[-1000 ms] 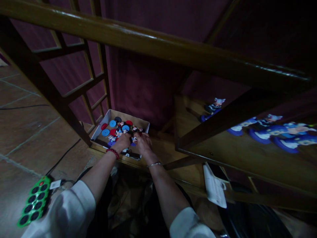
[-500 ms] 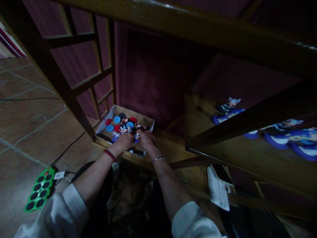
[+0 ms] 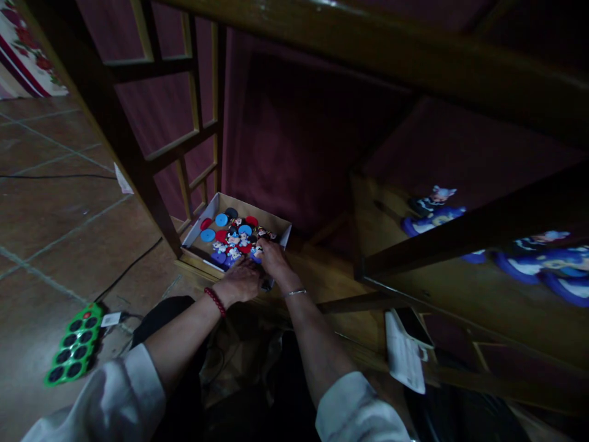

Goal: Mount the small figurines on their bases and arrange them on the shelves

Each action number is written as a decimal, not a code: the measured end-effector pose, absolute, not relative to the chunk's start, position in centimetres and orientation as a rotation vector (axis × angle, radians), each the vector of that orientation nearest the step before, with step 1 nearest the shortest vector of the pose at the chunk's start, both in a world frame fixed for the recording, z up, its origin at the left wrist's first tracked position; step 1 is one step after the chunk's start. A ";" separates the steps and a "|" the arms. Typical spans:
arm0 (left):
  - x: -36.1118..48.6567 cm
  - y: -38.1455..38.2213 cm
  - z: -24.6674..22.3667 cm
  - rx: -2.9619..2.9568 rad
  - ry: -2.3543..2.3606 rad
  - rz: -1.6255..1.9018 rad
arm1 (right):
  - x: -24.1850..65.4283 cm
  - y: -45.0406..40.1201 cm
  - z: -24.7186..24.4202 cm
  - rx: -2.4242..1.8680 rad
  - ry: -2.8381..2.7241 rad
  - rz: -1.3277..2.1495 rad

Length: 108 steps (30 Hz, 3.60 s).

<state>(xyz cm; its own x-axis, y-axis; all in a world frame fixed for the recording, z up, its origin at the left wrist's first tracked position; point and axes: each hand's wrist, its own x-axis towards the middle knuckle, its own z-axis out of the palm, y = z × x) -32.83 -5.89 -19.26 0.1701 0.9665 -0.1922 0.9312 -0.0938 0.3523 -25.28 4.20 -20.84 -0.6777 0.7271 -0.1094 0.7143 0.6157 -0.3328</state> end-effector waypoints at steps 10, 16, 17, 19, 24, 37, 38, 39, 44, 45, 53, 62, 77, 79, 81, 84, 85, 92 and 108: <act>-30.2 -5.9 -18.9 1.942 1.814 -0.026 | -25.5 4.5 -20.3 -1.331 -2.850 0.510; -30.0 -5.7 -19.9 1.877 1.828 -0.046 | -25.8 4.6 -20.2 -1.380 -2.843 0.521; -30.0 -5.7 -20.0 1.877 1.826 -0.050 | -25.9 4.6 -20.3 -1.367 -2.849 0.519; -29.9 -5.7 -20.2 1.868 1.831 -0.060 | -25.9 4.7 -20.3 -1.341 -2.860 0.515; -29.9 -5.8 -19.7 1.834 1.849 -0.038 | -25.9 4.8 -20.5 -1.384 -2.861 0.500; -30.1 -5.5 -18.7 1.754 1.815 -0.182 | -26.2 4.4 -20.0 -1.461 -2.845 0.509; -30.1 -5.5 -18.7 1.749 1.814 -0.171 | -26.3 4.3 -20.0 -1.469 -2.842 0.502; -30.1 -5.5 -18.7 1.746 1.811 -0.166 | -26.3 4.3 -20.0 -1.473 -2.839 0.498; -30.1 -5.5 -18.6 1.771 1.817 -0.209 | -26.2 4.2 -20.1 -1.473 -2.820 0.541; -30.1 -5.4 -18.5 1.776 1.818 -0.213 | -26.2 4.3 -20.2 -1.482 -2.811 0.546; -30.1 -5.3 -17.7 1.753 1.819 -0.284 | -26.3 4.6 -20.4 -1.493 -2.795 0.585; -30.1 -5.5 -18.0 1.772 1.845 -0.243 | -26.1 4.3 -19.7 -1.429 -2.800 0.602; -30.2 -5.5 -17.2 1.749 1.799 -0.263 | -26.0 4.1 -19.4 -1.325 -2.790 0.684; -30.2 -5.5 -17.0 1.715 1.799 -0.268 | -25.9 4.4 -19.8 -1.319 -2.789 0.671; -30.1 -5.5 -17.1 1.711 1.803 -0.247 | -25.8 4.6 -20.3 -1.300 -2.794 0.649; -30.1 -5.4 -17.4 1.711 1.802 -0.239 | -25.7 4.8 -20.8 -1.233 -2.809 0.638; -30.1 -5.4 -17.4 1.711 1.800 -0.245 | -25.7 4.9 -20.9 -1.216 -2.811 0.641; -30.1 -5.4 -17.0 1.714 1.794 -0.258 | -25.6 5.0 -20.8 -1.186 -2.819 0.653; -30.0 -5.4 -17.7 1.695 1.813 -0.191 | -25.4 4.5 -20.6 -1.165 -2.931 0.534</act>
